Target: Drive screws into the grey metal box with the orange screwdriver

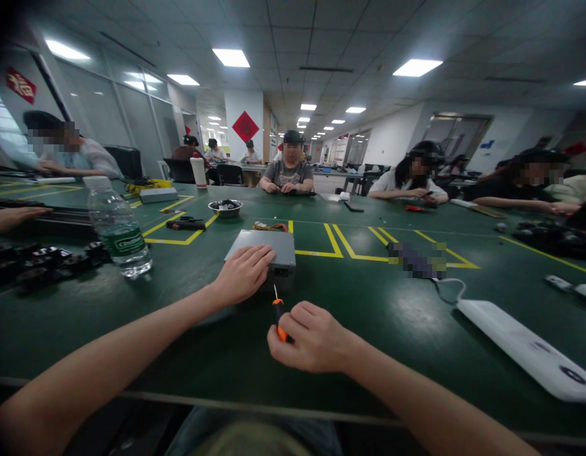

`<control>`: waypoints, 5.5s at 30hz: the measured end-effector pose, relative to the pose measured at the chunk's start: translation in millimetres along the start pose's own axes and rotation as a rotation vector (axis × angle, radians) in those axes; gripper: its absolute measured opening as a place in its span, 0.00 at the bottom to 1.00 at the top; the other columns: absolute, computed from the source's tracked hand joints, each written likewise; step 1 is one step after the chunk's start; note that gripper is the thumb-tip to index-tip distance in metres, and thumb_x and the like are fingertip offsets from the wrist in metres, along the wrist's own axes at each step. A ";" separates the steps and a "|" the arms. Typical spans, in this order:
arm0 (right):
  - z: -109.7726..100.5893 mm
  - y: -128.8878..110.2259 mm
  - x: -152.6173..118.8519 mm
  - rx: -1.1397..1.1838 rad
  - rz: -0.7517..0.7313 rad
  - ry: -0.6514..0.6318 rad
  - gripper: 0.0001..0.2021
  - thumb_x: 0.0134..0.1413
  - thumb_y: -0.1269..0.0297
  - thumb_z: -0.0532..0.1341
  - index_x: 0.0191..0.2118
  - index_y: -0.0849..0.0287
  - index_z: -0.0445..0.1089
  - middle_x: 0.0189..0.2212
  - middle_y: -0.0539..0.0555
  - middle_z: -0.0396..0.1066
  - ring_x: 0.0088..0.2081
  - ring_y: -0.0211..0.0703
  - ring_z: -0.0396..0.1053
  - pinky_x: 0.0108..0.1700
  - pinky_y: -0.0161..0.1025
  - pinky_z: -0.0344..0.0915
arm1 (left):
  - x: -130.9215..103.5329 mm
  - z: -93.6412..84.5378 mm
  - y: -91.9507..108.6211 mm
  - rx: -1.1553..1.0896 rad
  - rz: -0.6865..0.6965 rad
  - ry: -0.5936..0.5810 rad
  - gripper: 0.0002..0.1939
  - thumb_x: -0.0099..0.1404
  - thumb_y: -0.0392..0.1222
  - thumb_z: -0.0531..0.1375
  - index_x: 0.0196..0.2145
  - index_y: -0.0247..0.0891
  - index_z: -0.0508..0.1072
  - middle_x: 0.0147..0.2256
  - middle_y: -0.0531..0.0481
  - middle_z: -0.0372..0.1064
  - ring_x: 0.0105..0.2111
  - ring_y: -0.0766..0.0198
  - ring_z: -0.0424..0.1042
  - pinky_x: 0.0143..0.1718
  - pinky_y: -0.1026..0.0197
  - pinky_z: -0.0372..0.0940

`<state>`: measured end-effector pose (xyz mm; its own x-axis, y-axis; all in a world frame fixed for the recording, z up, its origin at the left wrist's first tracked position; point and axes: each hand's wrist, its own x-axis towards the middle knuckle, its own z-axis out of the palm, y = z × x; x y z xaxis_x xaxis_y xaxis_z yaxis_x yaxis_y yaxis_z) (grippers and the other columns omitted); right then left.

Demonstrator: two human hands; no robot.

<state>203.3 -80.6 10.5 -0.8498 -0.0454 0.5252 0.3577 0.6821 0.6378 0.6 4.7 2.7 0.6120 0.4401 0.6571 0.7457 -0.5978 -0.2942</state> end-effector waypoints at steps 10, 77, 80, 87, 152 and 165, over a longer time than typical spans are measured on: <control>-0.5 -5.5 -3.2 0.280 0.332 0.090 0.07 0.57 0.64 0.53 0.38 0.62 0.61 0.32 0.56 0.67 0.29 0.34 0.66 0.24 0.28 0.63 | -1.8 -0.2 1.9 -0.031 -0.016 -0.005 0.19 0.66 0.38 0.47 0.53 0.31 0.64 0.54 0.39 0.62 0.53 0.55 0.63 0.52 0.52 0.59; 9.1 -12.6 -2.0 0.563 0.425 0.065 0.10 0.54 0.61 0.55 0.40 0.60 0.57 0.35 0.57 0.67 0.35 0.39 0.68 0.31 0.33 0.67 | -3.7 0.5 0.8 -0.075 -0.015 -0.006 0.20 0.66 0.38 0.47 0.53 0.31 0.62 0.54 0.38 0.62 0.53 0.55 0.62 0.51 0.52 0.58; 9.1 -12.7 0.0 0.555 0.393 0.030 0.07 0.53 0.62 0.57 0.34 0.59 0.59 0.32 0.54 0.68 0.31 0.37 0.68 0.32 0.33 0.66 | -3.8 0.0 1.2 -0.075 -0.018 -0.014 0.20 0.66 0.39 0.47 0.53 0.31 0.62 0.54 0.39 0.62 0.53 0.55 0.62 0.52 0.52 0.58; 9.0 -12.5 0.7 0.526 0.404 0.037 0.09 0.53 0.62 0.57 0.39 0.60 0.60 0.36 0.57 0.67 0.36 0.40 0.68 0.34 0.35 0.68 | -3.6 1.3 0.9 -0.065 -0.013 0.005 0.20 0.65 0.38 0.48 0.53 0.32 0.63 0.54 0.39 0.63 0.53 0.55 0.63 0.51 0.52 0.59; 4.5 -13.2 3.2 0.469 0.455 0.184 0.05 0.53 0.69 0.59 0.34 0.59 0.60 0.31 0.54 0.67 0.30 0.35 0.68 0.30 0.31 0.67 | -4.2 0.4 1.6 -0.068 -0.024 -0.007 0.19 0.66 0.39 0.48 0.53 0.31 0.63 0.54 0.39 0.62 0.53 0.55 0.62 0.51 0.52 0.58; 4.1 -12.9 -0.2 0.553 0.487 0.158 0.08 0.54 0.68 0.55 0.41 0.60 0.60 0.35 0.57 0.68 0.36 0.39 0.69 0.34 0.33 0.67 | -4.0 0.4 0.7 -0.073 -0.018 -0.002 0.19 0.66 0.39 0.48 0.53 0.31 0.63 0.54 0.39 0.62 0.53 0.55 0.62 0.51 0.52 0.58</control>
<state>197.2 -86.5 -0.2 -0.5644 0.2796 0.7767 0.3968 0.9170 -0.0417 -1.2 2.8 -0.5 0.5991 0.4528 0.6603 0.7357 -0.6368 -0.2309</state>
